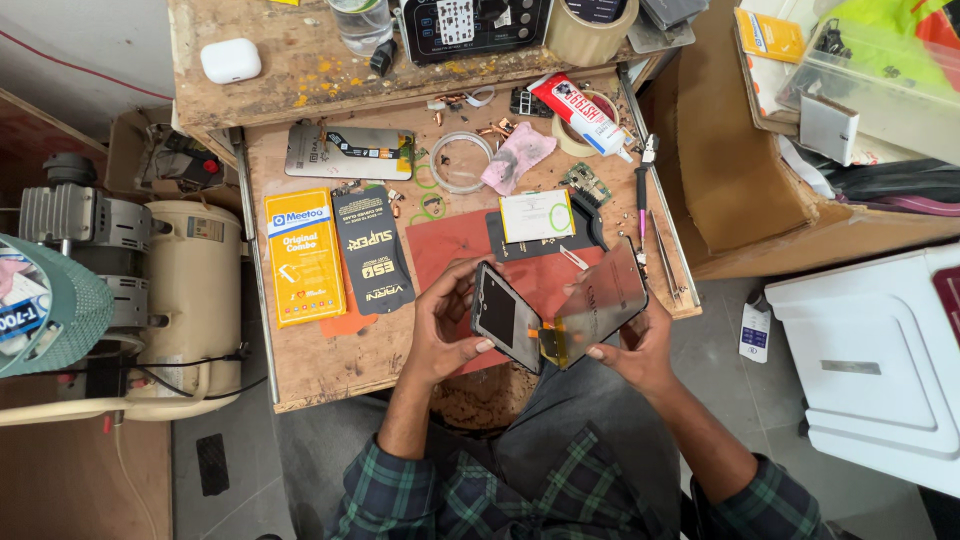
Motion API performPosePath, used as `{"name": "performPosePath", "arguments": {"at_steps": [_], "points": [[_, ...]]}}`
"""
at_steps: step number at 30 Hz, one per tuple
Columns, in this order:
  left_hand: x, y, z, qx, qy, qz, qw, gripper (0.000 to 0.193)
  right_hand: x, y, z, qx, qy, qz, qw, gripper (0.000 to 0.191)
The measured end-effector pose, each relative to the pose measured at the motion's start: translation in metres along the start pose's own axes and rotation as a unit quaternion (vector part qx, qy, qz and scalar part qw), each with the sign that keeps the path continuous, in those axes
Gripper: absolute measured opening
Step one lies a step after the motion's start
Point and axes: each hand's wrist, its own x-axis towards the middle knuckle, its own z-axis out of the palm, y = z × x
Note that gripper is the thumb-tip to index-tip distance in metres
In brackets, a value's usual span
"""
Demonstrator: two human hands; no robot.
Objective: The person applies adhesive from a tube along the edges of a smartphone frame, then picks up a screen assembly and aligns it with the frame to attach it.
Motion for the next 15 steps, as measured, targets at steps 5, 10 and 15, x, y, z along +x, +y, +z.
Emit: {"name": "performPosePath", "arguments": {"at_steps": [5, 10, 15], "points": [[-0.0002, -0.0012, 0.0002, -0.001, 0.012, 0.000, 1.000, 0.099, 0.0021, -0.0018, 0.0025, -0.019, -0.011, -0.023, 1.000, 0.075], [0.0003, -0.0015, -0.0013, 0.000, 0.017, 0.002, 1.000, 0.100, 0.0016, -0.0028, 0.0029, -0.016, -0.007, -0.012, 1.000, 0.077], [-0.0002, -0.0002, -0.0021, -0.003, 0.012, 0.004, 1.000, 0.098, 0.0008, -0.0020, 0.0036, -0.011, -0.010, -0.010, 1.000, 0.082]]}}
